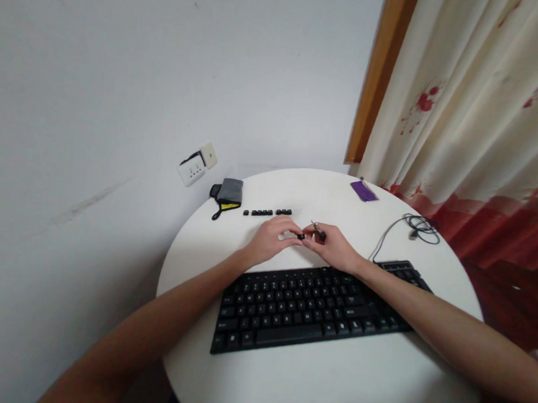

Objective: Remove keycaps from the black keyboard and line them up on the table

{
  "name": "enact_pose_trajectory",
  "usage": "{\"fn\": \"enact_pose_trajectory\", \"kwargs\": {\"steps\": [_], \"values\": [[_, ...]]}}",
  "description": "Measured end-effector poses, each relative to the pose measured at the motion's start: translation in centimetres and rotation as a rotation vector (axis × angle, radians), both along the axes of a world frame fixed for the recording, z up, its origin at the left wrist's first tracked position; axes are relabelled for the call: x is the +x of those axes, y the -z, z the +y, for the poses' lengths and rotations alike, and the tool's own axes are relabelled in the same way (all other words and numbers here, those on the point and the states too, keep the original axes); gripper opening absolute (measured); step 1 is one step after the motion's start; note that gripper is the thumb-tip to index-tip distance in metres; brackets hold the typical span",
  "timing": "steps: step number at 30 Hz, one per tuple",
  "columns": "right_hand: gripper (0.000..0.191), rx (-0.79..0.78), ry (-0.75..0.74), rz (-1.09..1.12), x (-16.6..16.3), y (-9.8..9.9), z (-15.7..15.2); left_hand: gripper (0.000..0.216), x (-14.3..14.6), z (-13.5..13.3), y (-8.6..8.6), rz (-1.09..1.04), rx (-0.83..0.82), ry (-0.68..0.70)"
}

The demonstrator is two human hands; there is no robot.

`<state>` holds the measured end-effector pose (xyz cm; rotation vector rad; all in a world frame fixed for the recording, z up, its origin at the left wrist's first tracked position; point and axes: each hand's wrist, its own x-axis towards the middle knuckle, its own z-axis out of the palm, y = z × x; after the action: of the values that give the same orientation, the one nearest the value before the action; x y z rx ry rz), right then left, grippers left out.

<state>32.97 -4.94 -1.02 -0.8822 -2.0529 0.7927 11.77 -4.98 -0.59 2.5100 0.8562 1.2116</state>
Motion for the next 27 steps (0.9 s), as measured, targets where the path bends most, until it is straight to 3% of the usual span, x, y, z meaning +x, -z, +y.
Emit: {"fn": "enact_pose_trajectory", "kwargs": {"steps": [11, 15, 20, 27], "values": [[0.021, -0.02, 0.007, -0.014, 0.1, -0.1, 0.0, 0.021, 0.2, -0.1, -0.3, 0.009, -0.039, -0.001], [0.022, -0.016, 0.057, -0.025, 0.3, -0.4, 0.8, 0.024, -0.1, 0.0, -0.7, 0.028, -0.04, -0.065], [0.021, 0.021, 0.223, -0.157, 0.8, -0.8, 3.7, 0.036, -1.5, 0.3, -2.0, -0.124, -0.054, -0.25], [0.018, 0.024, 0.303, -0.429, -1.5, 0.2, 9.0, 0.045, -4.0, 1.6, -2.7, -0.374, -0.097, -0.426]]}}
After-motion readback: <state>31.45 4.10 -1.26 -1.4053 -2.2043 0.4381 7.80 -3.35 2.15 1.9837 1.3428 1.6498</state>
